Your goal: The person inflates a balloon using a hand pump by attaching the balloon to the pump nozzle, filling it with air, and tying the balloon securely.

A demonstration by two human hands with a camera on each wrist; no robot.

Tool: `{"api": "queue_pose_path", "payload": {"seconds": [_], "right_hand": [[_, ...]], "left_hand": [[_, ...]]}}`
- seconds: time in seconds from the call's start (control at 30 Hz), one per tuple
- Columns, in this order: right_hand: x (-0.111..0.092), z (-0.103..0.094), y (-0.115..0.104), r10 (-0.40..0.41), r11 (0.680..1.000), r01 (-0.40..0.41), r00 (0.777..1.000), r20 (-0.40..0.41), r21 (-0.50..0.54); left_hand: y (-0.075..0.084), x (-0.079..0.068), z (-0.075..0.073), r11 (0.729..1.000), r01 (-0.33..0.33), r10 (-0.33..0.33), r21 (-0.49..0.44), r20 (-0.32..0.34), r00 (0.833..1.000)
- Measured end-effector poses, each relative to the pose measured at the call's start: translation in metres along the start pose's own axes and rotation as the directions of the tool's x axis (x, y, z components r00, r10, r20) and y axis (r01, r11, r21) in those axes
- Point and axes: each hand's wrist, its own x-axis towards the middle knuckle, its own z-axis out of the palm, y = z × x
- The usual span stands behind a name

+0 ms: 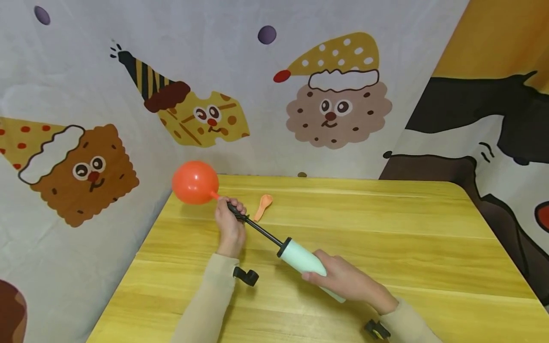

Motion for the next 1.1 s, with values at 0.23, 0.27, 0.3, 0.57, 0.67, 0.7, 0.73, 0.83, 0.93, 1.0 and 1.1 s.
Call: {"api": "queue_pose_path", "payload": {"seconds": [0.23, 0.27, 0.3, 0.57, 0.67, 0.7, 0.73, 0.83, 0.93, 1.0, 1.1], "right_hand": [[-0.003, 0.0, 0.003, -0.014, 1.0, 0.014, 1.0, 0.008, -0.028], [-0.003, 0.001, 0.003, -0.014, 0.999, 0.014, 1.0, 0.008, -0.032], [-0.002, 0.002, 0.003, -0.011, 0.999, 0.011, 1.0, 0.007, -0.035], [0.004, 0.004, -0.005, 0.015, 0.998, -0.017, 1.0, -0.022, -0.064], [0.009, 0.007, -0.008, 0.022, 0.997, -0.025, 0.999, -0.041, -0.071], [0.011, 0.007, -0.009, 0.024, 0.997, -0.027, 0.999, -0.047, -0.071], [0.013, 0.008, -0.01, 0.026, 0.997, -0.03, 0.998, -0.053, -0.07], [0.02, 0.01, -0.013, 0.029, 0.997, -0.033, 0.997, -0.067, -0.065], [0.026, 0.01, -0.017, 0.029, 0.997, -0.034, 0.996, -0.08, -0.062], [0.029, 0.01, -0.02, 0.03, 0.997, -0.036, 0.996, -0.088, -0.067], [0.032, 0.009, -0.023, 0.037, 0.996, -0.044, 0.995, -0.091, -0.073]], "left_hand": [[-0.001, 0.002, -0.005, 1.0, -0.013, 0.013, -0.006, -0.035, 0.999], [-0.002, 0.0, -0.004, 1.0, -0.002, 0.002, 0.002, -0.029, 1.0], [-0.004, -0.002, -0.002, 1.0, 0.006, -0.006, 0.008, -0.023, 1.0], [-0.016, -0.015, 0.006, 1.0, -0.009, 0.009, 0.017, 0.006, 1.0], [-0.022, -0.022, 0.01, 0.999, 0.01, -0.011, 0.032, 0.035, 0.999], [-0.024, -0.025, 0.012, 0.999, 0.017, -0.019, 0.035, 0.042, 0.999], [-0.025, -0.028, 0.013, 0.999, 0.023, -0.025, 0.038, 0.046, 0.999], [-0.031, -0.037, 0.017, 0.999, 0.034, -0.037, 0.039, 0.055, 0.998], [-0.035, -0.046, 0.021, 0.998, 0.046, -0.049, 0.048, 0.07, 0.996], [-0.038, -0.051, 0.022, 0.997, 0.056, -0.061, 0.059, 0.081, 0.995], [-0.04, -0.056, 0.022, 0.994, 0.068, -0.076, 0.084, 0.099, 0.992]]}}
